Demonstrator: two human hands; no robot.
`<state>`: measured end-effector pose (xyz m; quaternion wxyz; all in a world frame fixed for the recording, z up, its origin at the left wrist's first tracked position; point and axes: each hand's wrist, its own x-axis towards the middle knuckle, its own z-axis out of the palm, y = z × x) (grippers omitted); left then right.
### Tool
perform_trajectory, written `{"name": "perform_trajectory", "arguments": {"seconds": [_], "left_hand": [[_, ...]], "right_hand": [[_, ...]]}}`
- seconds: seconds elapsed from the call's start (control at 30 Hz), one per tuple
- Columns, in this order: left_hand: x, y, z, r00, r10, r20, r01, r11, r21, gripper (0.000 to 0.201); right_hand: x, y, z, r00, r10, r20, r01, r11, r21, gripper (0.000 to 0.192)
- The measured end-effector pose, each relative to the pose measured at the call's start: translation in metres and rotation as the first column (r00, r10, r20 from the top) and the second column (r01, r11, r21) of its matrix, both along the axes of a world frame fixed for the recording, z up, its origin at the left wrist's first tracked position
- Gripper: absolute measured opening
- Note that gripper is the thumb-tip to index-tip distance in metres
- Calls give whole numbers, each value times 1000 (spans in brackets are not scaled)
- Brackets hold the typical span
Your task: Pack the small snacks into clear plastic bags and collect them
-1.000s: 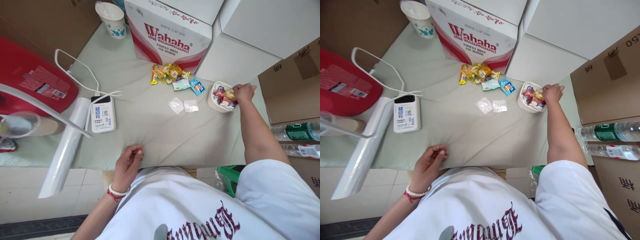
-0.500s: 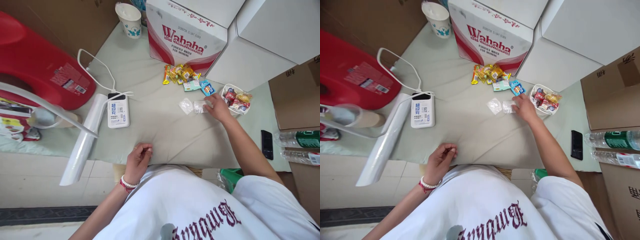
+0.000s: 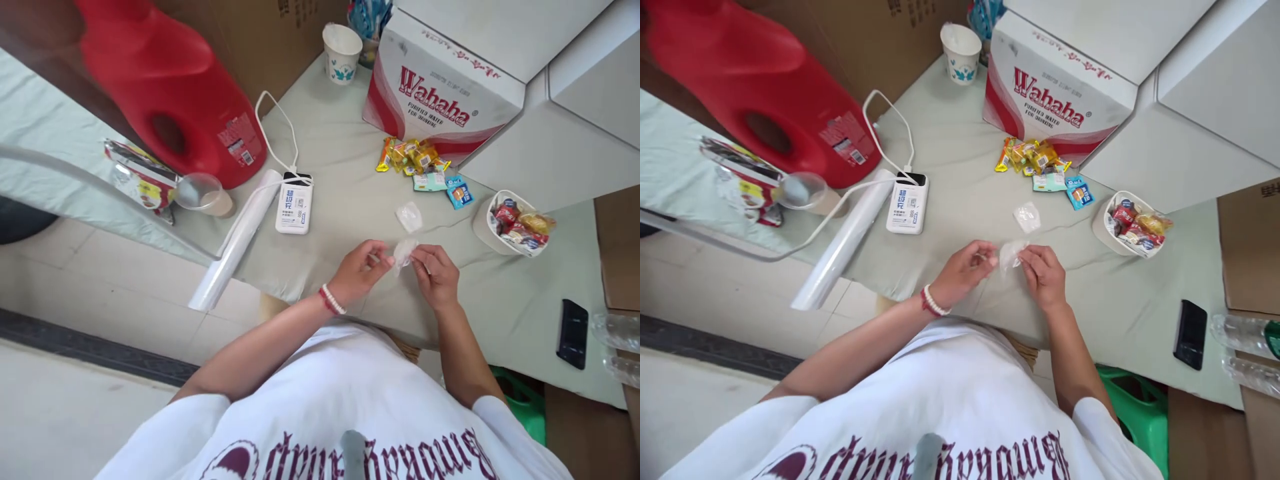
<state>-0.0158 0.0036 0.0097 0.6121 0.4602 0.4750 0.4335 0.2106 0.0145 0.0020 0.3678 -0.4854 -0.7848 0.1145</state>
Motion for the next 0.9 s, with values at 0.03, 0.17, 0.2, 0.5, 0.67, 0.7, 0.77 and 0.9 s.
{"name": "perform_trajectory", "arguments": {"seconds": [0.03, 0.17, 0.2, 0.5, 0.67, 0.7, 0.77, 0.9], "left_hand": [[5, 7, -3, 999, -33, 30, 33, 999, -5, 31], [9, 13, -14, 999, -15, 50, 14, 1000, 4, 28], [8, 10, -16, 1000, 11, 2, -11, 998, 58, 25], [-5, -8, -21, 962, 206, -176, -149, 944, 293, 15], [-16, -3, -29, 943, 306, 129, -299, 952, -72, 29], [-16, -3, -29, 927, 303, 220, -282, 951, -123, 33], [-14, -4, -27, 887, 295, 354, -243, 952, -186, 39], [-8, -5, -21, 896, 235, 377, -162, 963, -214, 44]], "right_hand": [[-3, -4, -3, 1000, 16, -19, -16, 1000, -5, 15], [-9, -16, -10, 972, -106, -211, 80, 989, -126, 14], [-11, -19, -10, 935, -177, -306, 116, 971, -209, 20], [-34, -15, -8, 568, -484, -666, -121, 751, -649, 34], [-24, -15, -19, 528, -507, -681, -166, 725, -668, 32], [-22, -18, -21, 572, -495, -655, -138, 728, -671, 32], [-19, -23, -22, 678, -485, -552, 36, 772, -635, 31], [-20, -32, -10, 846, -387, -367, 261, 901, -346, 21]]}}
